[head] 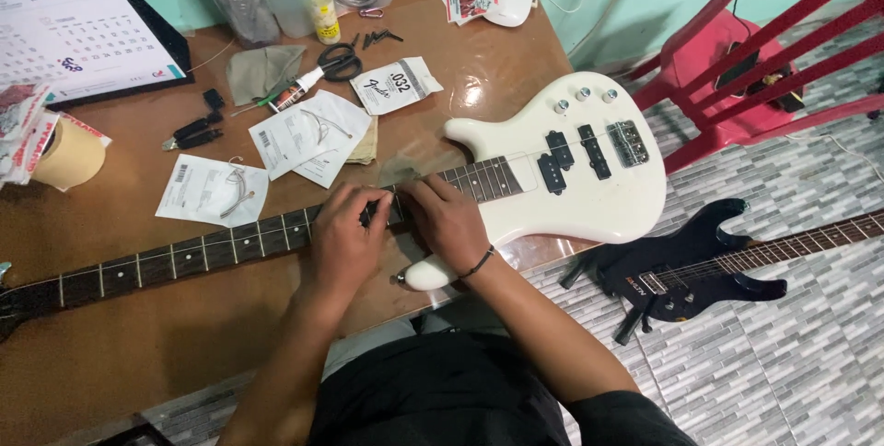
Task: Restringing and tuning a bass guitar on a workbench using a string winder.
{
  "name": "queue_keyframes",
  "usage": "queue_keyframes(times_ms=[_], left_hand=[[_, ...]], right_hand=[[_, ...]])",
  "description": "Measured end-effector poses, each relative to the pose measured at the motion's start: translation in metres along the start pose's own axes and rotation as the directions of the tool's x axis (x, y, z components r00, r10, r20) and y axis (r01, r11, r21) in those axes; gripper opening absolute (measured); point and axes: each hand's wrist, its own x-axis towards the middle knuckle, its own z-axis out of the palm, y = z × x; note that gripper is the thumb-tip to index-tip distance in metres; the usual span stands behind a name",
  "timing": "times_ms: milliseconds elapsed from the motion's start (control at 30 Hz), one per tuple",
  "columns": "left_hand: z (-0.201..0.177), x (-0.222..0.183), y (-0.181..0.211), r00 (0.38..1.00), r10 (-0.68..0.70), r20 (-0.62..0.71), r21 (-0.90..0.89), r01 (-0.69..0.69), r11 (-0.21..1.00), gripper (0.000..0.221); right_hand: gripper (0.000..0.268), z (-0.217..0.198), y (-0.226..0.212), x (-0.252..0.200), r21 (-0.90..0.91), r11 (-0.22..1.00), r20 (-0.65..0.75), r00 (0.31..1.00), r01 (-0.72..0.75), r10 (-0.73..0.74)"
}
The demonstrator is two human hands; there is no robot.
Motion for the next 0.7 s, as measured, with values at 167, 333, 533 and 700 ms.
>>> queue_keyframes(times_ms=[167,333,533,700], left_hand=[[-0.004,0.004,0.006,0.999,0.028,0.017,0.017,-0.028,0.999,0.01],[-0.017,-0.006,-0.012,0.991,0.132,-0.016,0.168,-0.127,0.977,0.011],[-0.065,-0.024,-0.054,0.971,0.23,-0.071,0.351,-0.192,0.917,0.015],[-0.06,-0.032,-0.06,0.959,0.279,-0.05,0.358,-0.244,0.901,0.015]], right_hand=[[0.006,-0.004,0.001,0.001,0.004,1.0,0.028,1.0,-0.004,0.004],[0.008,-0.004,0.005,0.003,0.016,1.0,0.042,0.999,0.01,-0.011],[0.009,-0.012,0.003,0.007,0.045,0.999,0.05,0.999,0.004,-0.007],[0.008,-0.02,0.001,0.01,0.029,0.998,0.068,0.996,0.061,-0.063]])
